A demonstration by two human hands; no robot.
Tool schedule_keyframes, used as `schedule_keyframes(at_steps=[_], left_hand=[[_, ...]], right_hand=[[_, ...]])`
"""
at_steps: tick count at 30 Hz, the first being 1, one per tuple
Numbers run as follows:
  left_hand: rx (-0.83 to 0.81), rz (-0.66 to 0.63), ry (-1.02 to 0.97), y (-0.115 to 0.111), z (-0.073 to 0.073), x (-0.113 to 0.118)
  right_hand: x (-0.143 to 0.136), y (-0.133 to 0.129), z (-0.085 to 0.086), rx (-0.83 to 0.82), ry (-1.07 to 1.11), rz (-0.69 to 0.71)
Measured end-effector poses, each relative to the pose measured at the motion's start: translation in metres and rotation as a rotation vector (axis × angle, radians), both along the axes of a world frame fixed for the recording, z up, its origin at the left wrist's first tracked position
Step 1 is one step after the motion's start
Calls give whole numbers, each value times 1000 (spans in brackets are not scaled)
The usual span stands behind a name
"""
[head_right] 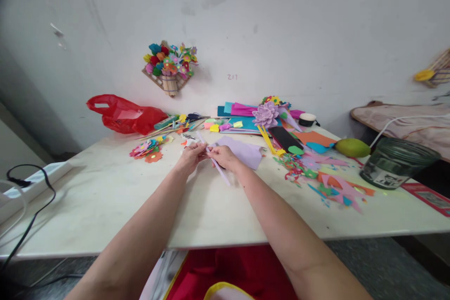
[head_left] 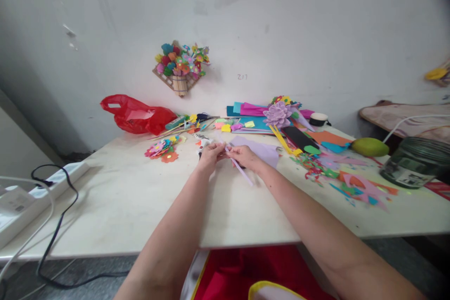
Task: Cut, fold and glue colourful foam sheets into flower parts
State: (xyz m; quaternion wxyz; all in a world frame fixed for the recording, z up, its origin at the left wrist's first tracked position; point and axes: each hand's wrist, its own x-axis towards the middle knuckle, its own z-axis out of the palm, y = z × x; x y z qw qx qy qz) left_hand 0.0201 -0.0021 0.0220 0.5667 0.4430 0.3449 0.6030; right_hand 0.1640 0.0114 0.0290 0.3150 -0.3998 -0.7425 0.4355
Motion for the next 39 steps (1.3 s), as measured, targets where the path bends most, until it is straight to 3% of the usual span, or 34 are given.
schedule_keyframes(at_steps=[6,21,24,26,29,31,39], left_hand=[[-14,26,61,1,-1,0],[-129,424,-259,9,4,-23],[-173,391,-266,9,4,-21],[-196,301,-206,7,3,-16],[-102,65,-22,3,1,-8],[-36,11,61,2,0,-5],[-39,307,-69,7,1,-18]], right_hand=[[1,-2,3,55,-2,-5],[6,0,-3,36,-123,161],[6,-2,0,23,-94,87],[5,-3,2,6,-71,31],[4,-3,2,-25,-46,-2],[4,-1,0,-29,-40,12],[5,2,-1,-48,-33,93]])
